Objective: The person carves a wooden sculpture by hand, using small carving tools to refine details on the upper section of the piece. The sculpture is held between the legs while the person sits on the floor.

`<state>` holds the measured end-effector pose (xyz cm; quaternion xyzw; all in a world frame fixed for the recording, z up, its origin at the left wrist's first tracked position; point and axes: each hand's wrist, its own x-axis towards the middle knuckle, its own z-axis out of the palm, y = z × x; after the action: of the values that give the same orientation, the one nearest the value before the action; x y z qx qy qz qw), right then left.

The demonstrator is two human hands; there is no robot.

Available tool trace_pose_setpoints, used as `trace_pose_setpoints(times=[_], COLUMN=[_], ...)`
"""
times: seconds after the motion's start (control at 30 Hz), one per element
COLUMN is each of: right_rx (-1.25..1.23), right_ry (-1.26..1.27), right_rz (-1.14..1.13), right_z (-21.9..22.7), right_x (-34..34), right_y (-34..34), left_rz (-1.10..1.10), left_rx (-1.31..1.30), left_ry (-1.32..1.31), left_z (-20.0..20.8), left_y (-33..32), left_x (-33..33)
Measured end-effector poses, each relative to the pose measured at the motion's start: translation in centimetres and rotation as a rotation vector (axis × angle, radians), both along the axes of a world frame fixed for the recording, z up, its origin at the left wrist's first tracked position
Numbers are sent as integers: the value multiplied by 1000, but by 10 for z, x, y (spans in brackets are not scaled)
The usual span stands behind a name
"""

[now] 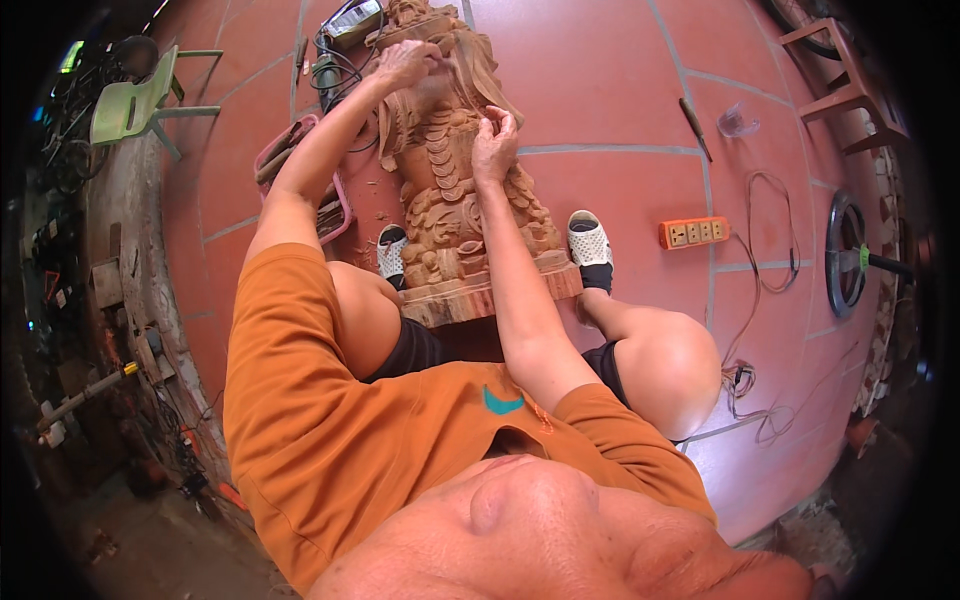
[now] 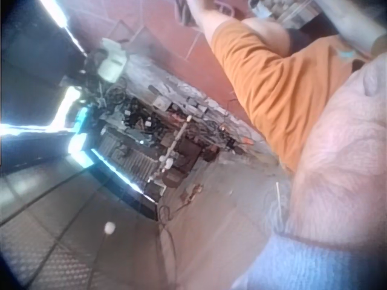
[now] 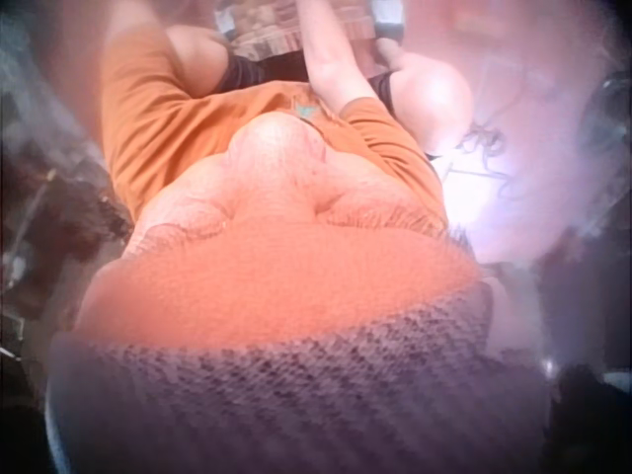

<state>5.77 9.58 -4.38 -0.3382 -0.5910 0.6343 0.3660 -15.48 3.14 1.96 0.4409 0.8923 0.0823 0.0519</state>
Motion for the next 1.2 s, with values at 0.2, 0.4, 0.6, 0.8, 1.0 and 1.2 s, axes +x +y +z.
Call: trace_pose_setpoints(times=[0.2, 0.4, 0.6, 0.8, 1.0, 1.2], right_rx=[82, 117, -7, 55, 11, 83], right_ry=[-99, -44, -33, -41, -20, -60], right_rz=[-33, -43, -6, -14, -11, -41], right_z=[8, -3, -3, -4, 0, -2], right_x=[2, -2, -1, -3, -3, -2], right_y=[-2, -1, -1, -2, -3, -1], left_rz=[55, -39, -149, -41, -67, -164], left_rx=[94, 197, 112, 21, 128, 180], left_ry=[-5, -42, -166, 124, 130, -151], left_z=[-12, -29, -24, -16, -28, -32], left_y=[9, 3, -13, 7, 8, -12], left_x=[-9, 15, 41, -2, 9, 50])
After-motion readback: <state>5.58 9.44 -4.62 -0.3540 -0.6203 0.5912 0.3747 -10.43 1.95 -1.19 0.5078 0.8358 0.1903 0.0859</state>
